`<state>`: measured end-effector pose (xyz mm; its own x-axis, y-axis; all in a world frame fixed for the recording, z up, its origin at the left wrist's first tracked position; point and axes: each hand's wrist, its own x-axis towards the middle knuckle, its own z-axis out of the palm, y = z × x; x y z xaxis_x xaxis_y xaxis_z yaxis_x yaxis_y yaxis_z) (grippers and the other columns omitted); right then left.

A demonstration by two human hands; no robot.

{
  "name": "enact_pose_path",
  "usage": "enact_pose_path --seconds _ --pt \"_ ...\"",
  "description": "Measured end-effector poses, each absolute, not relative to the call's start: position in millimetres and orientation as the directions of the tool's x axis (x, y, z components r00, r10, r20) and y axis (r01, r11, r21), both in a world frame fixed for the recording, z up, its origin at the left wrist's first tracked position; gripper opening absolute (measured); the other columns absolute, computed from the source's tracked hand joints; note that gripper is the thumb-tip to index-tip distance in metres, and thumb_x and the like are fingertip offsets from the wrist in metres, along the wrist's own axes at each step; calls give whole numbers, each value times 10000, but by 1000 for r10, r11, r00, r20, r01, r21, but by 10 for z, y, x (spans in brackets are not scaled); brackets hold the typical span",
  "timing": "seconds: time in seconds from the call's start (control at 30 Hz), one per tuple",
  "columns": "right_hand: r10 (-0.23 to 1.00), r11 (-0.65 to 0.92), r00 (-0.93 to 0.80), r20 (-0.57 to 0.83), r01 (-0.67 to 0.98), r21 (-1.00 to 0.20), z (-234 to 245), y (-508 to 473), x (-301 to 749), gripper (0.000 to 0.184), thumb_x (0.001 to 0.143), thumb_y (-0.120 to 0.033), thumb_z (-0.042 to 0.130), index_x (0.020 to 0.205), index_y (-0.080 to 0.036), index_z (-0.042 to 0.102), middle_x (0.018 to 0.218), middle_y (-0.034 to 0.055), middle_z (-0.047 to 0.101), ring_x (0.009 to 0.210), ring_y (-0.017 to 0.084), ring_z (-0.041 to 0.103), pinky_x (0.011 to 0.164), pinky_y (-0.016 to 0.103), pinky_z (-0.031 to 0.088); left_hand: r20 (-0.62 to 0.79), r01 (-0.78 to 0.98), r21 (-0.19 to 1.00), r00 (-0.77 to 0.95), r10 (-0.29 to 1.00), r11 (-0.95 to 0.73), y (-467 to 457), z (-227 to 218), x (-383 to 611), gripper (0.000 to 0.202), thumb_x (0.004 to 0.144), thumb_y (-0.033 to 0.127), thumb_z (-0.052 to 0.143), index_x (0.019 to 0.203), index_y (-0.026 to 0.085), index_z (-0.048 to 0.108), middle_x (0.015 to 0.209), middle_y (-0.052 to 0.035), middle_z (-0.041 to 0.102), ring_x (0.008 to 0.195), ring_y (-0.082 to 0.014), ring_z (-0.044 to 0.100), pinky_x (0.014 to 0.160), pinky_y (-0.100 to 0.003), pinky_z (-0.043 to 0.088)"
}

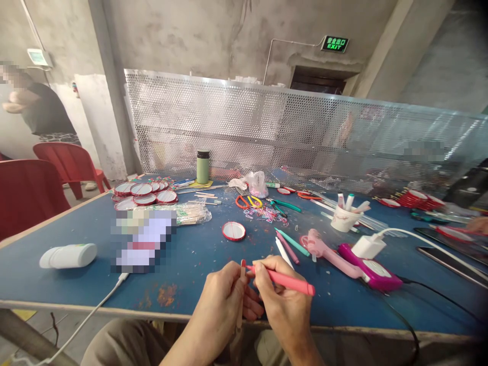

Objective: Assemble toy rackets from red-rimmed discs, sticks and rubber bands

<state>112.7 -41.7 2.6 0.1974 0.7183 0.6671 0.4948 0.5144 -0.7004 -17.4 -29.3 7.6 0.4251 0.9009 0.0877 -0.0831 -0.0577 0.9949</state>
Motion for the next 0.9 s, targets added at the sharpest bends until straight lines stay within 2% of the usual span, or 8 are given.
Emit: enact_pose_path --seconds 0.23,0.43,0.9 --pt "736 519 158 658 493 -699 38 -422 1125 228 952 -285 555 765 -182 636 649 -11 579 541 109 531 458 192 401 95 -59 995 400 912 -78 -298 105 -169 244 889 396 501 718 235 437 560 14 644 465 -143 620 520 -262 560" --pt "753 515 145 642 478 -712 36 -423 1127 227 948 -288 561 761 -181 633 663 -7 586 546 107 531 461 189 403 92 -33 996 379 921 -86 -313 166 -172 255 869 411 509 696 237 440 529 19 625 440 -134 603 487 -230 521" --pt "771 512 128 624 459 -726 49 -428 1122 213 949 -278 563 766 -187 623 654 -9 589 572 113 546 476 184 405 99 -7 995 374 922 -104 -318 184 -175 274 855 448 490 686 240 435 545 15 617 436 -139 602 481 -244 525"
